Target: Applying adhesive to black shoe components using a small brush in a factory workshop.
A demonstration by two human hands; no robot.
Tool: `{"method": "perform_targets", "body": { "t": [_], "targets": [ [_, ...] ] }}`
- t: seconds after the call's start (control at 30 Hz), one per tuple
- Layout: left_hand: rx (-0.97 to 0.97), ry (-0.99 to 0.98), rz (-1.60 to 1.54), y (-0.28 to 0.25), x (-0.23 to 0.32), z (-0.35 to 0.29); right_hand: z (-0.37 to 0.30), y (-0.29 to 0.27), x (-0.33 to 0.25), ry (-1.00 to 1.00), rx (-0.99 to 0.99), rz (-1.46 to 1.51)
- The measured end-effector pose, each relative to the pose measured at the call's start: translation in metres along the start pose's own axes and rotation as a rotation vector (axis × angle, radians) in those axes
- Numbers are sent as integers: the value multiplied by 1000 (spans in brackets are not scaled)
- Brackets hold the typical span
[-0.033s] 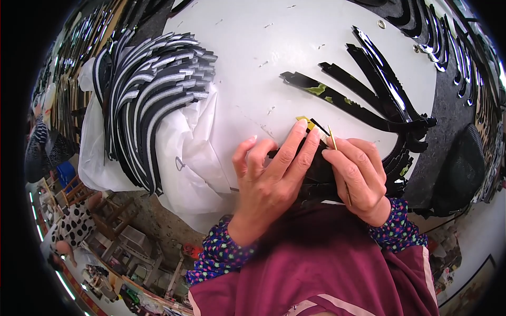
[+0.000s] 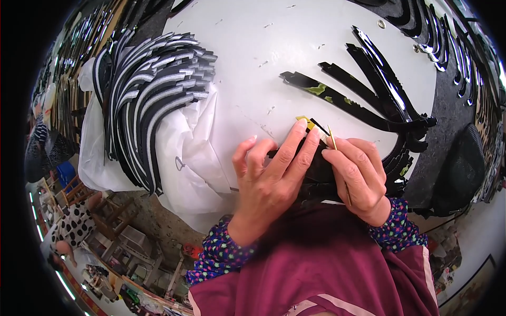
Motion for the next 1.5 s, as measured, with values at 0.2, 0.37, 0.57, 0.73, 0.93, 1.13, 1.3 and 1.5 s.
{"method": "perform_targets", "body": {
  "t": [0.2, 0.37, 0.57, 0.73, 0.93, 1.13, 1.3, 1.5],
  "targets": [
    [15, -4, -6, -1, -1, 0, 2, 0, -1, -11, -4, 5],
    [61, -7, -34, 0, -4, 0, 1, -1, 1, -15, -3, 2],
    [53, -15, -78, 0, -5, 0, 1, -1, 0, -26, 9, 4],
    [38, -4, -47, 0, -4, 0, 1, -1, 0, -33, 13, 3],
    [13, 14, -18, 1, -2, 0, 1, 0, -1, -38, 9, 1],
    [-8, 16, -6, 2, -2, 0, 0, 0, -1, -35, 4, -2],
    [-9, 17, -3, 2, -2, 0, -1, 1, 0, -32, 7, -6],
    [-17, 15, 9, 0, -1, 0, -1, 1, 0, -31, 8, 0]
  ]
}}
Point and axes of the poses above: each hand's wrist, its own z-axis towards the middle knuckle, its own y-axis out of the palm, x = y × z, the point moved 8 cm from there along z, towards the middle knuckle, and after that the axes turned 15 degrees about y, right-handed, at the moved point
